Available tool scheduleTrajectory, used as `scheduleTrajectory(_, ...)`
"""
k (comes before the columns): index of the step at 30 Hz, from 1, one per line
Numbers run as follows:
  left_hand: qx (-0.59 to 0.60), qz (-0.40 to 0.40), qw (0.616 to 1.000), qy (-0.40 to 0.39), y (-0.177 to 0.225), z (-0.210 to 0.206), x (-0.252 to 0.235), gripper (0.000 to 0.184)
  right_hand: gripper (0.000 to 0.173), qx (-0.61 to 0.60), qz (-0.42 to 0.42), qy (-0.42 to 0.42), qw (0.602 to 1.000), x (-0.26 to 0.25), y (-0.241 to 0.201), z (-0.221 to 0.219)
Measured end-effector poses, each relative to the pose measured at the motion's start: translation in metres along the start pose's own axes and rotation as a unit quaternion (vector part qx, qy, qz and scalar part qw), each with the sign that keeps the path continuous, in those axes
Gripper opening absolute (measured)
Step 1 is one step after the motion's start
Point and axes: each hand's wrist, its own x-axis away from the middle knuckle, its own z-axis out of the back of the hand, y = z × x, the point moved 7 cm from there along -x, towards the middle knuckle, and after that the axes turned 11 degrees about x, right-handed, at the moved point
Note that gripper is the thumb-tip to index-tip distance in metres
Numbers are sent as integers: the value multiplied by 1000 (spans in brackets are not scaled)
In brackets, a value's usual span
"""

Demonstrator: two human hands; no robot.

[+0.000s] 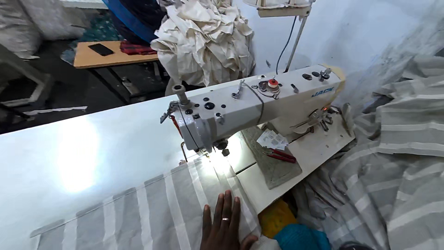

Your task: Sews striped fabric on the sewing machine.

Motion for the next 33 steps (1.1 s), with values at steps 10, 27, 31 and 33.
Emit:
scheduleTrajectory(10,-13,-8,1000,5,-4,-7,3,97,28,752,-102,50,649,-89,177,119)
scheduleTrajectory(27,762,216,571,215,-11,100,-17,9,56,386,77,20,919,-25,67,-40)
scheduleTrajectory(31,751,205,590,214,-10,110,-11,8,70,225,-30,-28,973,-41,73,-37)
scheduleTrajectory(33,731,185,619,217,-9,112,-12,10,73,142,-91,-57,984,-46,76,-41)
